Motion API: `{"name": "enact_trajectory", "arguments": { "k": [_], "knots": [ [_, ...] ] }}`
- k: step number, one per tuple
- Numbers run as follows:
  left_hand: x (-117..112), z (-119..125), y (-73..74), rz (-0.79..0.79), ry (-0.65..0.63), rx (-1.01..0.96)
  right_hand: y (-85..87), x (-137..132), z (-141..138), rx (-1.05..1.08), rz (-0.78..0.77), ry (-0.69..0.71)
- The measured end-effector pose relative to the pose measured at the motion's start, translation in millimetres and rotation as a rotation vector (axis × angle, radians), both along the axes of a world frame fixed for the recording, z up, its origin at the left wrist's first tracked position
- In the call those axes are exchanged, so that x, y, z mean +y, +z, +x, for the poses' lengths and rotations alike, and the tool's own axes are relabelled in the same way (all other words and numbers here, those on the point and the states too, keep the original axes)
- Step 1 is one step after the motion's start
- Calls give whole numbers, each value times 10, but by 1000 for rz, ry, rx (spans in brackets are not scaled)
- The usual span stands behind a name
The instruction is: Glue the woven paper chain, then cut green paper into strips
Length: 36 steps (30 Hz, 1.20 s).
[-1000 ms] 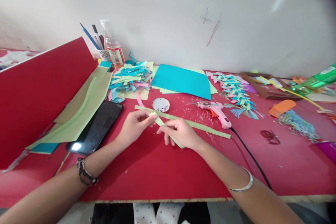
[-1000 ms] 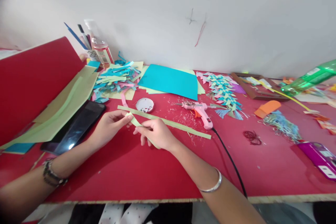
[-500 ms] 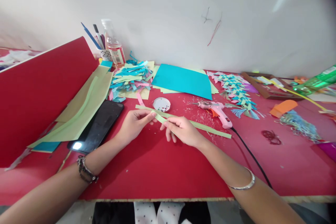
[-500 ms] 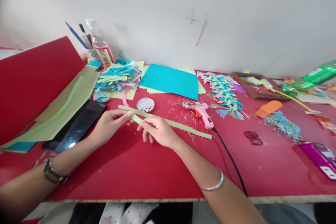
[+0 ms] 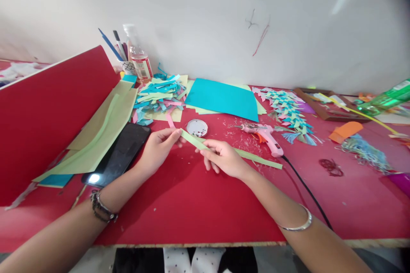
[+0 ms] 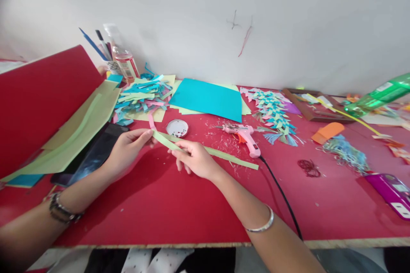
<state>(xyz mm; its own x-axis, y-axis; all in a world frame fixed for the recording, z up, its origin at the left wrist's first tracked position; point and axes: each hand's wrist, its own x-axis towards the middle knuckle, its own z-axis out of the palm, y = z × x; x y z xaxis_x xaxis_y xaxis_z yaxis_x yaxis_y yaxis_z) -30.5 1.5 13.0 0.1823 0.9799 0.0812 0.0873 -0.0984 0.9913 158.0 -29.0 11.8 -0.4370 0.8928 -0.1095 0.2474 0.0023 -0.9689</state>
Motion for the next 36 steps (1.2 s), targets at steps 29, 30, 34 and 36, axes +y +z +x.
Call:
{"name": "enact_trajectory", "arguments": {
  "k": [29,30,34,36],
  "knots": [
    [128,-182,43,174,287,-18,32,57,105,140,257,-470],
    [130,-190,47,185,288,-13,50,52,114,120,269,-458],
    [161,-249,127,230,315,61,201,26,213,31,360,-404],
    [167,-271,215,341,365,96,334,2,289,-13,437,-356]
  ]
}}
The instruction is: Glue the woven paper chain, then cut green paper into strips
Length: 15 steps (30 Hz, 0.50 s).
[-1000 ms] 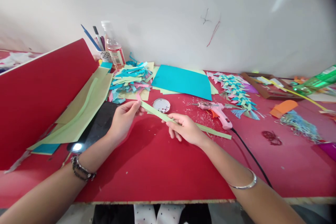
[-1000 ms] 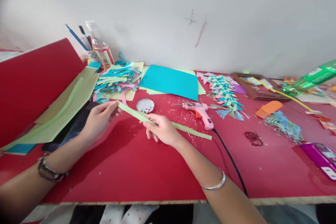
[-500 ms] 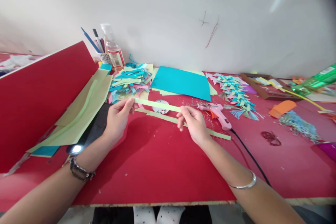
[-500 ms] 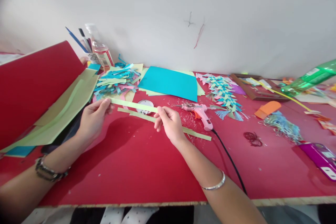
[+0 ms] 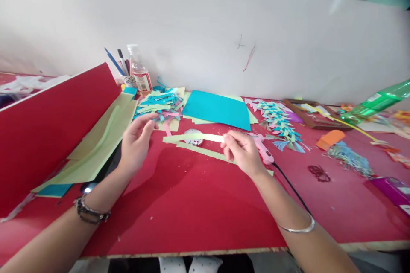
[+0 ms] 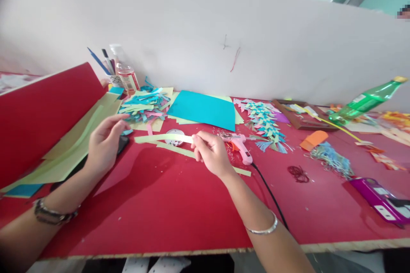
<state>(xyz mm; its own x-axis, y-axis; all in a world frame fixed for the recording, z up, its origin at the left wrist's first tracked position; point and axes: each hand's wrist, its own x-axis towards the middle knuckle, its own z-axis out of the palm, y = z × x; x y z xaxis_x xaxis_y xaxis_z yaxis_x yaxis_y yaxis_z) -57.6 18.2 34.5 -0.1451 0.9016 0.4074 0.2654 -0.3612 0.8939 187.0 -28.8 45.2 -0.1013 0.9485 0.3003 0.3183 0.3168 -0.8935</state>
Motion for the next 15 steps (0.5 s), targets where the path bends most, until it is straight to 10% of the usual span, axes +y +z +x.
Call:
{"name": "enact_trajectory", "arguments": {
  "k": [3,6,10,15],
  "knots": [
    [-82,31,163,183,-1,171,230,-50,68,-182,94,130],
    [-295,148,298,241,-280,392,400,-97,12,-442,151,319],
    [-582,305,355,75,-646,470,458,-119,-147,-542,179,459],
    [-679,275,272,-193,-668,483,401,-86,-225,-447,114,373]
  ]
}}
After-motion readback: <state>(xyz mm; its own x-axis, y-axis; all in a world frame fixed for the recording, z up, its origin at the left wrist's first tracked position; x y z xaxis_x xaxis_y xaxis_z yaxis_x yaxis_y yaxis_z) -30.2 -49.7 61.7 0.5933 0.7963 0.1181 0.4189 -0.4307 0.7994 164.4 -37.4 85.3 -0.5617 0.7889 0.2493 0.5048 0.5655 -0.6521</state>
